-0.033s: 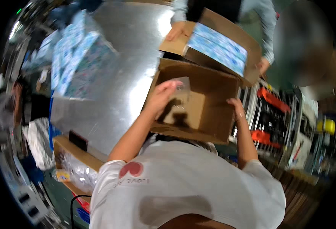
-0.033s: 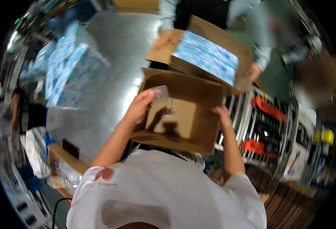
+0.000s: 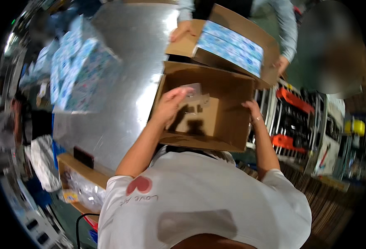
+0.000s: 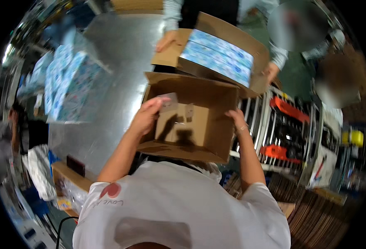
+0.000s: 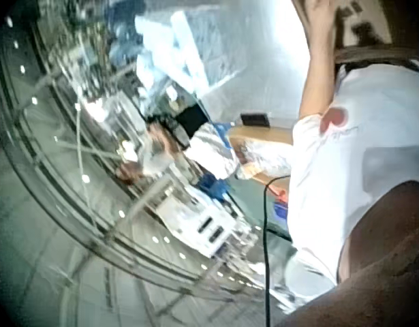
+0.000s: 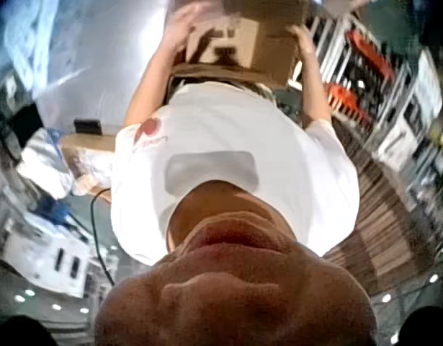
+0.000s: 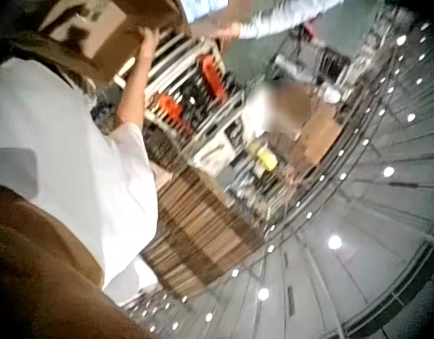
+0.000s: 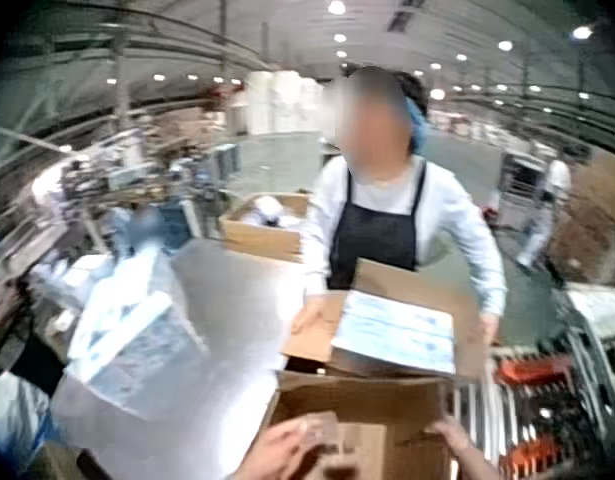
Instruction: The person picks up cardboard boxes from a stack, opens them, and places bundles of plastic-wrapped items into the boxes before moving them onto a conveyor belt.
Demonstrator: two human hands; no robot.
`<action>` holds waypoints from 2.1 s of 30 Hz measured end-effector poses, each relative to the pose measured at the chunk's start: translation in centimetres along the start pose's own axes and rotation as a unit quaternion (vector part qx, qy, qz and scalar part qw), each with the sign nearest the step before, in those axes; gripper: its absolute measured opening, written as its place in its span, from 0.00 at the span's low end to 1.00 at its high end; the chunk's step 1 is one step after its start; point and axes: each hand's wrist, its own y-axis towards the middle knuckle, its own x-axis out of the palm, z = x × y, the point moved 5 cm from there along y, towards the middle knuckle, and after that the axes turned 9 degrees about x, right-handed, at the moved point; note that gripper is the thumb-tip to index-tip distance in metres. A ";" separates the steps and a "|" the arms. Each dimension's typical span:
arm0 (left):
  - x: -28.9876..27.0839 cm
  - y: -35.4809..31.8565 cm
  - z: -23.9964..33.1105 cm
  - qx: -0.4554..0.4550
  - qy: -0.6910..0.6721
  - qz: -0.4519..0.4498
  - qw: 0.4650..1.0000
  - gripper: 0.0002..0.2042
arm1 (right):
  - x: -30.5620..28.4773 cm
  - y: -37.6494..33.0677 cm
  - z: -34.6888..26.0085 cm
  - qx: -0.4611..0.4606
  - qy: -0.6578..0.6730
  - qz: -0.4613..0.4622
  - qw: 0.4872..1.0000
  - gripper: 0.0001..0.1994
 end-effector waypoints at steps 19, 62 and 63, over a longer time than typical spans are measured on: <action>-2.4 -4.6 -3.2 -0.122 0.659 -0.243 0.702 0.22 | 0.9 -0.7 -1.7 -0.019 -0.001 -0.039 0.999 0.21; -33.8 -17.2 10.9 -0.109 0.594 0.391 0.695 0.32 | 55.8 4.5 1.2 -0.120 -0.299 -0.400 0.858 0.28; -31.2 -18.9 10.0 -0.089 0.581 0.407 0.699 0.30 | 56.3 3.3 1.7 -0.204 -0.307 -0.383 0.847 0.27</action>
